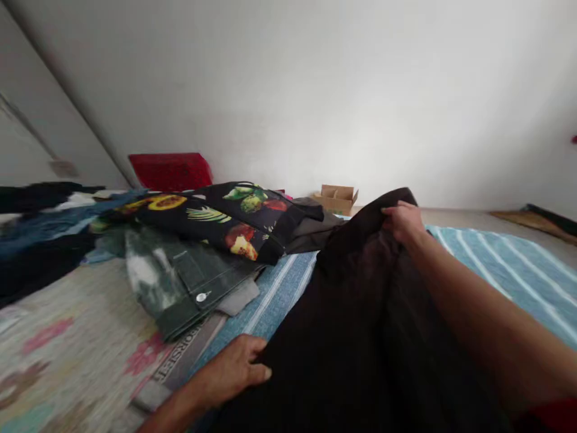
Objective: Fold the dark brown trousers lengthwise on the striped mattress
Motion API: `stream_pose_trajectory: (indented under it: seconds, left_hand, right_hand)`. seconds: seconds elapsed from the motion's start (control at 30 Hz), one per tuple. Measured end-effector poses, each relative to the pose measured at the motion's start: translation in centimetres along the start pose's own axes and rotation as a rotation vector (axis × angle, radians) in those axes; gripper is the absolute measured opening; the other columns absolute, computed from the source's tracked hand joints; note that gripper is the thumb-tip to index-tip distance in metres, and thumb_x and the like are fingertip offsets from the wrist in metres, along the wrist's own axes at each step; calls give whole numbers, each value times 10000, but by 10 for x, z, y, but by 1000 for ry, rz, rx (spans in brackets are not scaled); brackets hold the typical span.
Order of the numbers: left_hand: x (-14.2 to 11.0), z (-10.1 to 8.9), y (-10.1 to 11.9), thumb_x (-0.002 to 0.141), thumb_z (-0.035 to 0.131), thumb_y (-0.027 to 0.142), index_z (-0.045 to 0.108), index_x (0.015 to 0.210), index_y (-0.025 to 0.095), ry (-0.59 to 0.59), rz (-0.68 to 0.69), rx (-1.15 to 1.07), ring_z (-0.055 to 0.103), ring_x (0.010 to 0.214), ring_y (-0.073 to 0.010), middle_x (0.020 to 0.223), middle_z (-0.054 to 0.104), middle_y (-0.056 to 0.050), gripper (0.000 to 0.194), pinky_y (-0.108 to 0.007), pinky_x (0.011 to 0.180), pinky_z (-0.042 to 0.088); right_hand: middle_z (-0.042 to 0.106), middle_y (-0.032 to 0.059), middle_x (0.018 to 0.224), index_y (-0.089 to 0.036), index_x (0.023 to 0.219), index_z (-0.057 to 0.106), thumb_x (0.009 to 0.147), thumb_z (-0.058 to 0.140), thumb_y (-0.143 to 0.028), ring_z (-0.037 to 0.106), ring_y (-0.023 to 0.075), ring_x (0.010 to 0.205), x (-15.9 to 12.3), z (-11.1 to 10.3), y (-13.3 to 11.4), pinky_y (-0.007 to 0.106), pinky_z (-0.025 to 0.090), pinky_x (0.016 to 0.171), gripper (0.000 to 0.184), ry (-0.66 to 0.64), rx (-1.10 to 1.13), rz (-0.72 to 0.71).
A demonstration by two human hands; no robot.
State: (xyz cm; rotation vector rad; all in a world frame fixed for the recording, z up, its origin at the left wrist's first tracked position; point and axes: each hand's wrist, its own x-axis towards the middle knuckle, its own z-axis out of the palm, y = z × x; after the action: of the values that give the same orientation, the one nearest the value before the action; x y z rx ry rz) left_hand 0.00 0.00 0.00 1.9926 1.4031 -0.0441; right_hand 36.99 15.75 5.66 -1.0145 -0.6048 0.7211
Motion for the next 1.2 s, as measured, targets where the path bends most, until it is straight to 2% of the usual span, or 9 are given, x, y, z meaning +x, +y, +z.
stream_pose_trajectory:
  seconds: [0.1, 0.17, 0.3, 0.4, 0.63, 0.73, 0.83, 1.07, 1.2]
  left_hand:
    - [-20, 0, 29, 723, 453, 274, 430, 692, 191, 97, 18, 90, 517, 739, -173, 716, 487, 13, 92, -261, 630, 365]
    - [-31, 4, 51, 753, 441, 289, 509, 827, 195, 104, 65, 145, 543, 842, -203, 825, 569, -17, 137, -295, 729, 394]
    - [-36, 25, 92, 762, 459, 249, 525, 1010, 211, -17, 233, 208, 578, 860, -211, 912, 627, -44, 259, -305, 760, 429]
    - [-28, 46, 109, 762, 466, 200, 516, 1051, 198, -79, 301, 287, 601, 825, -217, 893, 645, -57, 294, -316, 749, 446]
    - [-15, 78, 117, 770, 443, 164, 518, 1075, 133, -222, 348, 440, 629, 818, -272, 892, 661, -115, 315, -387, 732, 476]
    - [-17, 83, 117, 787, 409, 164, 516, 1039, 142, -205, 325, 438, 629, 808, -271, 873, 661, -107, 275, -384, 710, 480]
    - [-20, 83, 119, 792, 397, 163, 519, 954, 168, -149, 287, 409, 623, 776, -244, 817, 650, -78, 203, -352, 690, 471]
    - [-19, 93, 129, 783, 405, 185, 504, 901, 188, -143, 336, 372, 629, 736, -237, 762, 644, -55, 154, -330, 651, 459]
    - [-14, 108, 128, 790, 387, 190, 508, 897, 176, -109, 316, 417, 640, 711, -263, 734, 649, -69, 162, -349, 633, 461]
  right_hand:
    - [499, -78, 525, -194, 615, 385, 538, 554, 18, 524, 115, 471, 18, 4, -24, 241, 478, 419, 282, 15, -10, -5]
    - [498, -74, 530, -191, 598, 370, 577, 532, 23, 541, 119, 491, 29, 1, -36, 255, 491, 447, 269, 25, 30, -32]
    - [495, -64, 543, -173, 552, 356, 625, 508, 76, 549, 101, 527, 44, -21, -48, 241, 491, 506, 301, 32, 186, -126]
    - [475, -68, 535, -169, 523, 322, 643, 480, 109, 525, 74, 524, 46, -47, -55, 223, 488, 550, 341, 56, 219, -164]
    - [477, -63, 537, -170, 524, 392, 649, 413, 128, 531, 89, 523, 43, -115, -59, 241, 490, 567, 324, 138, 199, -177]
    - [490, -63, 548, -172, 527, 412, 646, 399, 137, 546, 94, 539, 44, -133, -52, 253, 496, 581, 331, 182, 183, -183]
    - [501, -67, 556, -173, 551, 439, 660, 393, 145, 556, 89, 543, 49, -138, -52, 260, 501, 605, 339, 205, 182, -204]
    - [490, -84, 555, -186, 579, 419, 702, 360, 136, 573, 77, 554, 69, -129, -82, 296, 504, 674, 350, 161, 190, -307]
    - [513, -65, 555, -179, 580, 436, 640, 408, 154, 575, 112, 551, 71, -140, -65, 325, 516, 642, 340, 165, 118, -336]
